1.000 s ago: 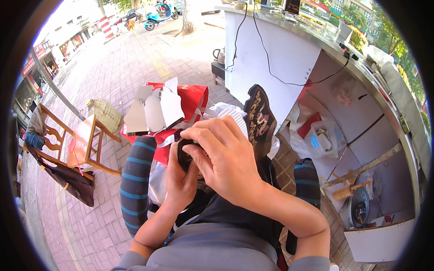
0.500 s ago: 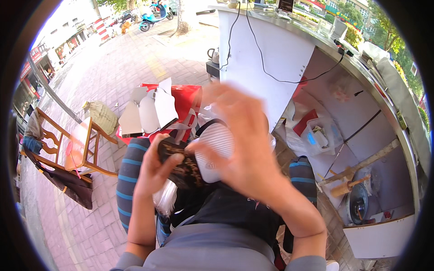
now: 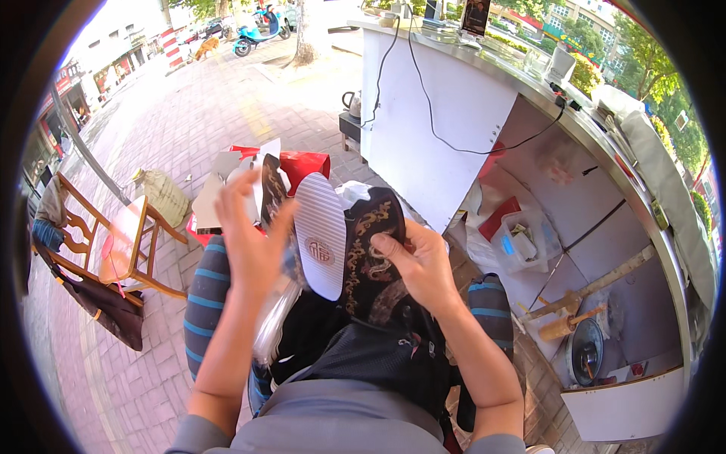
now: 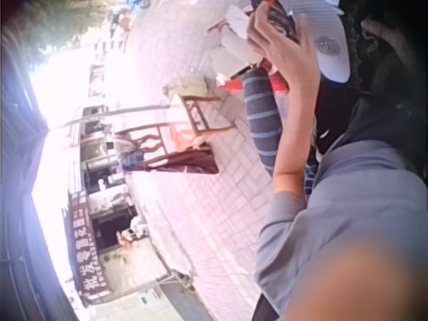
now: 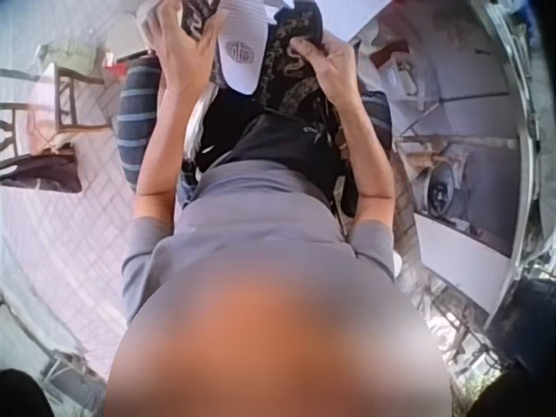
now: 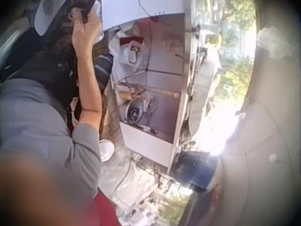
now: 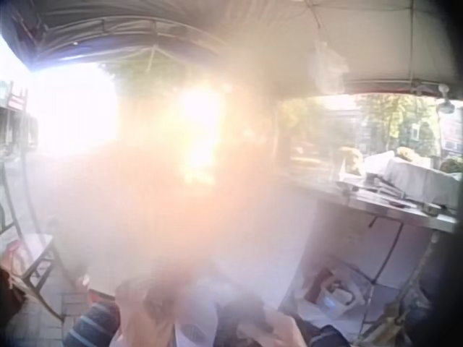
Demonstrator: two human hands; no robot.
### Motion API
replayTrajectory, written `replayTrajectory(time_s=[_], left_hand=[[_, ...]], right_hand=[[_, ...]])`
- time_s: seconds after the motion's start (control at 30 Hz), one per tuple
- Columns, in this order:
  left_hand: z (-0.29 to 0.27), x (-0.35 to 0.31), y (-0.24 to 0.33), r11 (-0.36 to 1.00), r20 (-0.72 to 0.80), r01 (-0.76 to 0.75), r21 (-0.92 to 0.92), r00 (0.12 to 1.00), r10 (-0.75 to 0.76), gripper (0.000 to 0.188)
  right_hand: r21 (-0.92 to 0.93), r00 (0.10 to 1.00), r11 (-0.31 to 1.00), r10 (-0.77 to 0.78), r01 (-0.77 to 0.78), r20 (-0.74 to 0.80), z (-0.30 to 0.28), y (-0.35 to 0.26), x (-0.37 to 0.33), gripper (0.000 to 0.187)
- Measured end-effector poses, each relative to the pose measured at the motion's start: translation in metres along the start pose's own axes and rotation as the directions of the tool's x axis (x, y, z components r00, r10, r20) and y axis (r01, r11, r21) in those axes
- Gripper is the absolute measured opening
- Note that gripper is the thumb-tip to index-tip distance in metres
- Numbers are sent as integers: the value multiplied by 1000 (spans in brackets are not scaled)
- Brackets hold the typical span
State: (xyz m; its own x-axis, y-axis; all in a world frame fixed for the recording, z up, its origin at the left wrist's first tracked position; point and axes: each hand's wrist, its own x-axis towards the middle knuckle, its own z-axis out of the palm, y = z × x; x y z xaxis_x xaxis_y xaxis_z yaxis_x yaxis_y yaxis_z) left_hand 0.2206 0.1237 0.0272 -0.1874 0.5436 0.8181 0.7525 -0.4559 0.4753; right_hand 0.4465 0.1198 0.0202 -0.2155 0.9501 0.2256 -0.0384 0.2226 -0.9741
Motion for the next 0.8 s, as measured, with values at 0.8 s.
replayTrajectory(time_s=[0.8], left_hand=[[29, -72, 55, 774, 108, 298, -559, 951, -288, 18]], right_hand=[[-69, 984, 983, -174, 171, -44, 25, 3, -33, 18]])
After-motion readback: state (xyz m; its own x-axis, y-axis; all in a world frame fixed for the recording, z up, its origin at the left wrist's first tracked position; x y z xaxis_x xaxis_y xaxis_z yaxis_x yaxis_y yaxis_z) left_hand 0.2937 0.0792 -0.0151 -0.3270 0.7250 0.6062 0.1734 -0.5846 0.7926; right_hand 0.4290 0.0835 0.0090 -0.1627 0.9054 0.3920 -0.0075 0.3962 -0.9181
